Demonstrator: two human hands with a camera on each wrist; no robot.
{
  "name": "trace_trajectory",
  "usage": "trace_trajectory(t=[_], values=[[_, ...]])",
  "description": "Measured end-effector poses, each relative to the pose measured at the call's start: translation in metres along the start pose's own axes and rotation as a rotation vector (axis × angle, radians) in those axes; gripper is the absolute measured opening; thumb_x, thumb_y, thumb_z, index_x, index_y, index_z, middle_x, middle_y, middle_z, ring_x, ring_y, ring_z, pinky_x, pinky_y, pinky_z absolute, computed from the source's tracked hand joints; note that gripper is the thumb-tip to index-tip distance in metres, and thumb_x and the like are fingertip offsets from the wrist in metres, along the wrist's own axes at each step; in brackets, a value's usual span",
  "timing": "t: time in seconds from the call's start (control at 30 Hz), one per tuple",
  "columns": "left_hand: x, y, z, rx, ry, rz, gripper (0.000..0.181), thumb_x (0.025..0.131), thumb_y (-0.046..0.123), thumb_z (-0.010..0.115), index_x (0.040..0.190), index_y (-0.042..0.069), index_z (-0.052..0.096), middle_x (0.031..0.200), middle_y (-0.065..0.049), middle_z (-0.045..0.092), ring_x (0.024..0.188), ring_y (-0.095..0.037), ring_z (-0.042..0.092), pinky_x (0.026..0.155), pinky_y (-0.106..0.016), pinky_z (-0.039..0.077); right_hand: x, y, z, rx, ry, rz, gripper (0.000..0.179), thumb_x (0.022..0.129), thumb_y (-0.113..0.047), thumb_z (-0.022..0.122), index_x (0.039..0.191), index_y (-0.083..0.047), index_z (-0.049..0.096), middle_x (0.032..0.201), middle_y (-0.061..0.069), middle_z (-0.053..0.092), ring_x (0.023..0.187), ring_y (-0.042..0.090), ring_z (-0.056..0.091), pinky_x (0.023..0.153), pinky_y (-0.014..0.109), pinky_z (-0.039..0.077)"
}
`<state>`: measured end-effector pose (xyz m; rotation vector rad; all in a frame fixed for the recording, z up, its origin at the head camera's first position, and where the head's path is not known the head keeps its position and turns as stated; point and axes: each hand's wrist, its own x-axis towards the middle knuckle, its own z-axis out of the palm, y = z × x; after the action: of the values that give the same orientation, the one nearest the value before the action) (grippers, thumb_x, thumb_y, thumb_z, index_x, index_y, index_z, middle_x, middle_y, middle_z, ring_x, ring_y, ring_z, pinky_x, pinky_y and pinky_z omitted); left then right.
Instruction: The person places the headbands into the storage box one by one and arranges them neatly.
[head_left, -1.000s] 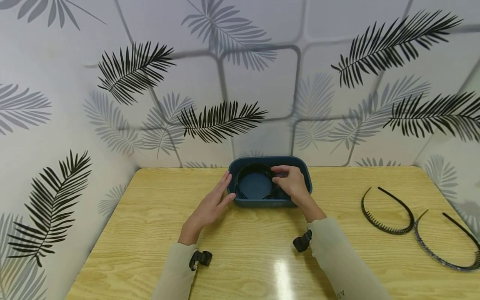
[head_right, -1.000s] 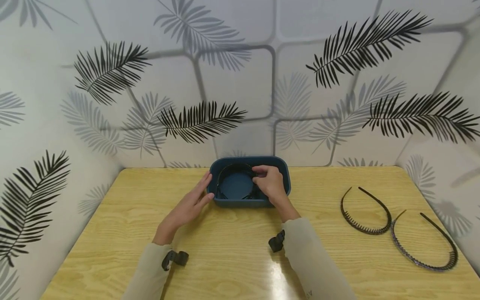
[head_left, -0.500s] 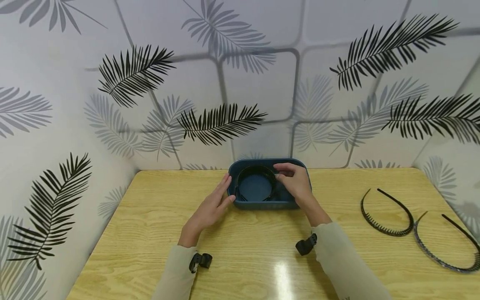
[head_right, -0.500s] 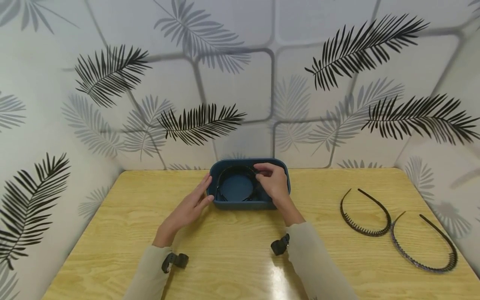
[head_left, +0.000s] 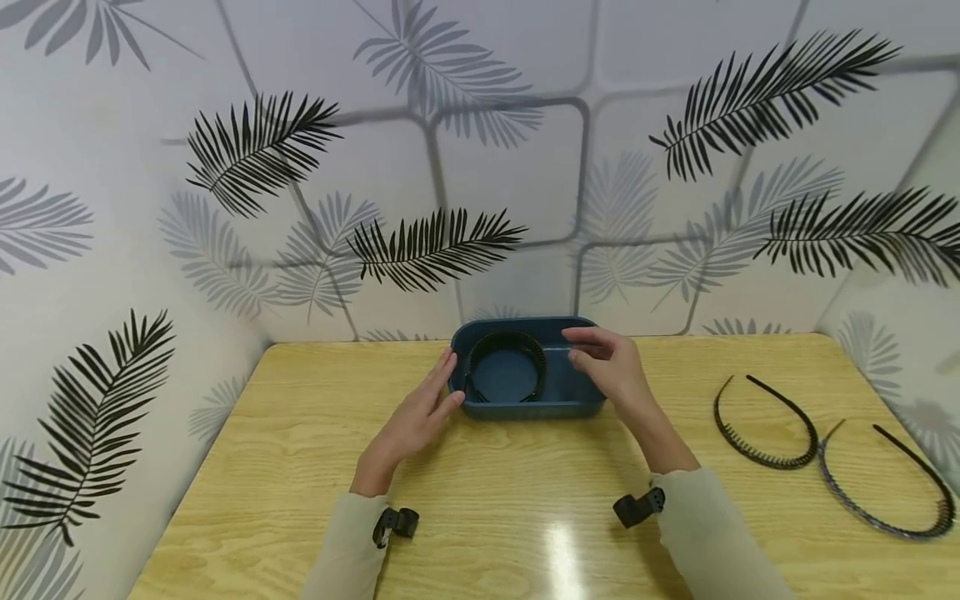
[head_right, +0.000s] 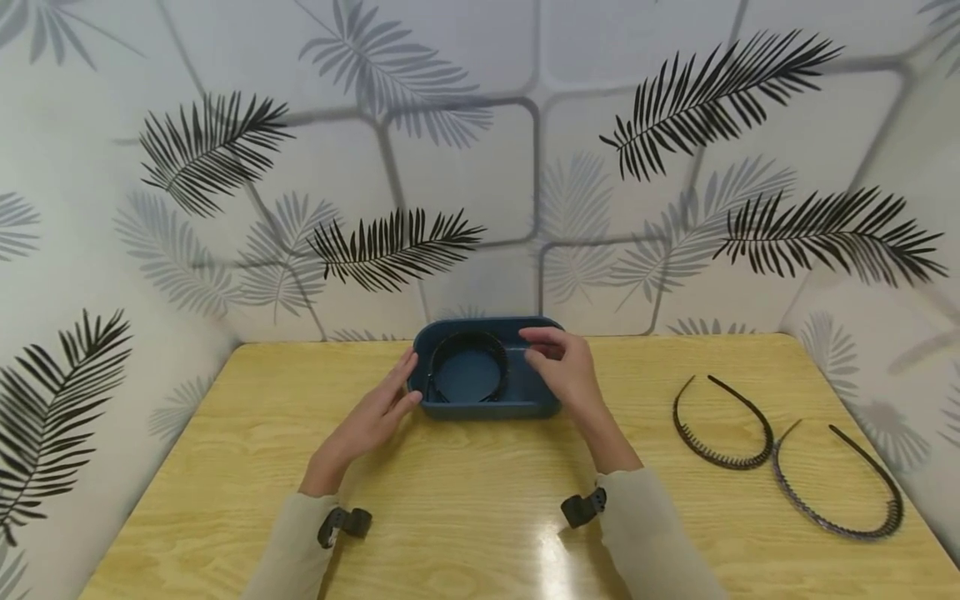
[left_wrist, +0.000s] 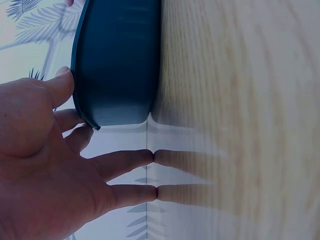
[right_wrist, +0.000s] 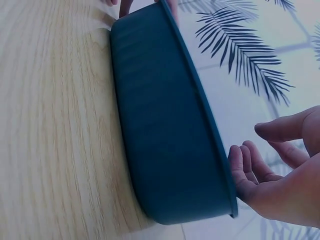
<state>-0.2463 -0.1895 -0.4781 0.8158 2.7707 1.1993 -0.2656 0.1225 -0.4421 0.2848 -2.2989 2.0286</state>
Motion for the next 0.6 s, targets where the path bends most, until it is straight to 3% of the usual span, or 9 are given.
trace_trajectory(t=[0.1,0.33,0.6], values=[[0.0,-0.001,0.001,-0.003,0.004,0.005,0.062,0.102,0.029,0.043,0.152,0.006,0.014,0.159,-0.009,0.005,0.144,-0.022,0.008,0.112,-0.047,0.018,-0.009,-0.005,-0.005,0.005,-0.011,-0.017,0.032,0.092,-0.001,0.059,0.124,0.004,0.059,0.125,0.02,0.057,0.108,0.033,0.057,0.08,0.024,0.052],[0.0,-0.003,0.001,-0.003,0.005,0.014,0.062,0.102,0.03,0.042,0.152,0.007,0.014,0.159,-0.009,0.005,0.144,-0.022,0.008,0.112,-0.048,0.018,-0.026,-0.01,-0.017,-0.009,-0.025,-0.056,0.034,0.094,-0.009,0.059,0.126,0.001,0.058,0.127,0.02,0.054,0.102,0.021,0.058,0.079,0.025,0.053],[-0.001,-0.003,0.0,0.007,-0.001,0.005,0.062,0.103,0.03,0.042,0.152,0.007,0.014,0.159,-0.008,0.005,0.144,-0.021,0.007,0.113,-0.046,0.017,-0.043,-0.014,-0.028,-0.058,-0.011,-0.077,0.034,0.094,-0.011,0.061,0.125,0.001,0.059,0.125,0.016,0.057,0.108,0.03,0.057,0.077,0.03,0.054]])
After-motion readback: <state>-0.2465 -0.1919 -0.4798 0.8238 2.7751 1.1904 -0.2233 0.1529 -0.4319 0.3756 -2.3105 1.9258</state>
